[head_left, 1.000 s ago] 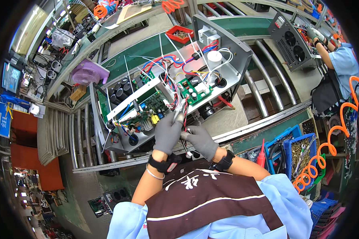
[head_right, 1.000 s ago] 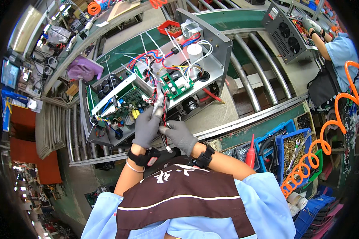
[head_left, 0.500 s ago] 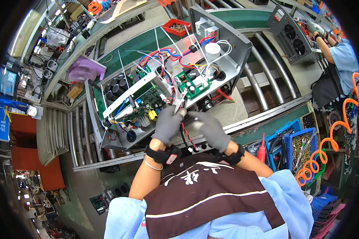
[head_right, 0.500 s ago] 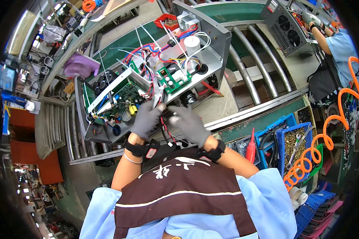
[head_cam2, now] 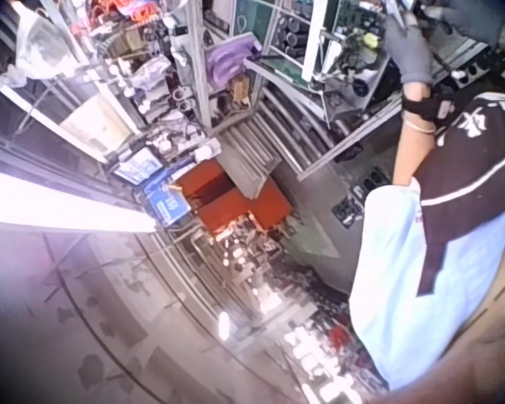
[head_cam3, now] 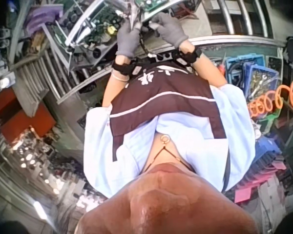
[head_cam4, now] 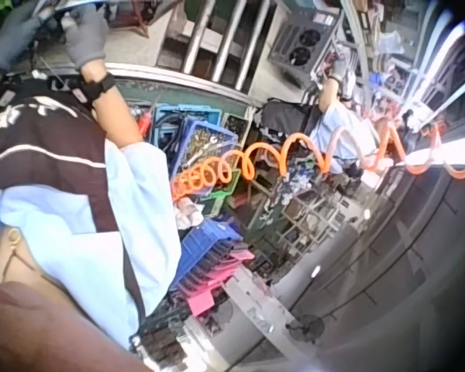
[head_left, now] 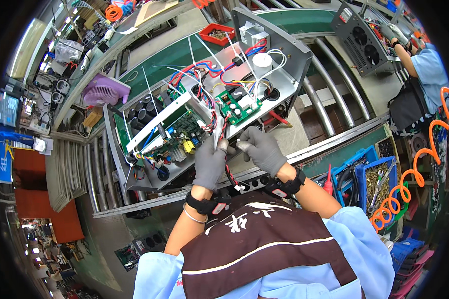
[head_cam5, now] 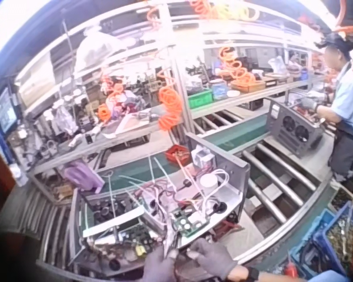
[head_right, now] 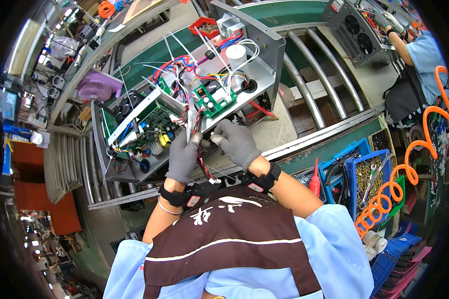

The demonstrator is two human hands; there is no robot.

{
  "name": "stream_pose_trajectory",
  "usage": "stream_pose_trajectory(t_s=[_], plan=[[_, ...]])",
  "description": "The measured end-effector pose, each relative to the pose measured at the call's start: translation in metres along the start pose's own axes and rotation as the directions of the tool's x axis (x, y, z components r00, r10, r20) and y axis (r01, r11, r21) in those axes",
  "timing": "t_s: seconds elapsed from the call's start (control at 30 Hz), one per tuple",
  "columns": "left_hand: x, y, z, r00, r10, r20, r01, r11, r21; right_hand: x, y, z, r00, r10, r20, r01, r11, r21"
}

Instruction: Assembling and wiring internal components of a large power inverter on an industrial production line.

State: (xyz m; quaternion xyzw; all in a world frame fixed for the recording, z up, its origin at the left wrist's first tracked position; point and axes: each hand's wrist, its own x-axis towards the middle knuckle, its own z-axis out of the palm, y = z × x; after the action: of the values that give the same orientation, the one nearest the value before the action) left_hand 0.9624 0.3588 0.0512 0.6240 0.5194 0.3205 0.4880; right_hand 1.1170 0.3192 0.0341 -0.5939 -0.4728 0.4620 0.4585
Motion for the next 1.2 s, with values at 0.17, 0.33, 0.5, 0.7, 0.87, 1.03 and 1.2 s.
stream_pose_trajectory(t_s=[0.17,0.33,0.5,0.7,0.87,1.03,1.2], plan=[[-0.006,0.0,0.001,0.992,-0.121,-0.044,0.114,0.985,-0.127,0.012,0.011,0.004,0.999,0.04,0.002,-0.04,0.999,0.023],[-0.008,0.008,0.009,0.93,-0.356,-0.096,0.271,0.837,-0.475,0.017,0.006,0.003,0.996,0.003,0.09,-0.024,0.974,0.227],[-0.007,0.006,-0.004,0.914,-0.399,0.066,0.369,0.756,-0.54,0.012,-0.016,0.005,0.992,0.077,0.1,-0.098,0.969,0.227],[-0.007,0.01,-0.013,0.885,-0.371,0.28,0.462,0.631,-0.624,0.021,0.001,0.012,0.996,-0.018,0.087,-0.006,0.966,0.26],[-0.012,0.003,-0.006,0.94,-0.235,0.247,0.338,0.739,-0.583,0.015,-0.005,0.015,0.99,-0.03,0.138,-0.026,0.924,0.382],[-0.013,0.005,-0.002,0.929,-0.344,0.138,0.356,0.723,-0.592,0.019,0.004,0.024,0.999,-0.043,0.021,0.032,0.924,0.382],[-0.012,0.003,0.004,0.932,-0.359,0.05,0.316,0.734,-0.601,0.014,-0.006,0.026,0.995,0.097,0.03,-0.1,0.898,0.429]])
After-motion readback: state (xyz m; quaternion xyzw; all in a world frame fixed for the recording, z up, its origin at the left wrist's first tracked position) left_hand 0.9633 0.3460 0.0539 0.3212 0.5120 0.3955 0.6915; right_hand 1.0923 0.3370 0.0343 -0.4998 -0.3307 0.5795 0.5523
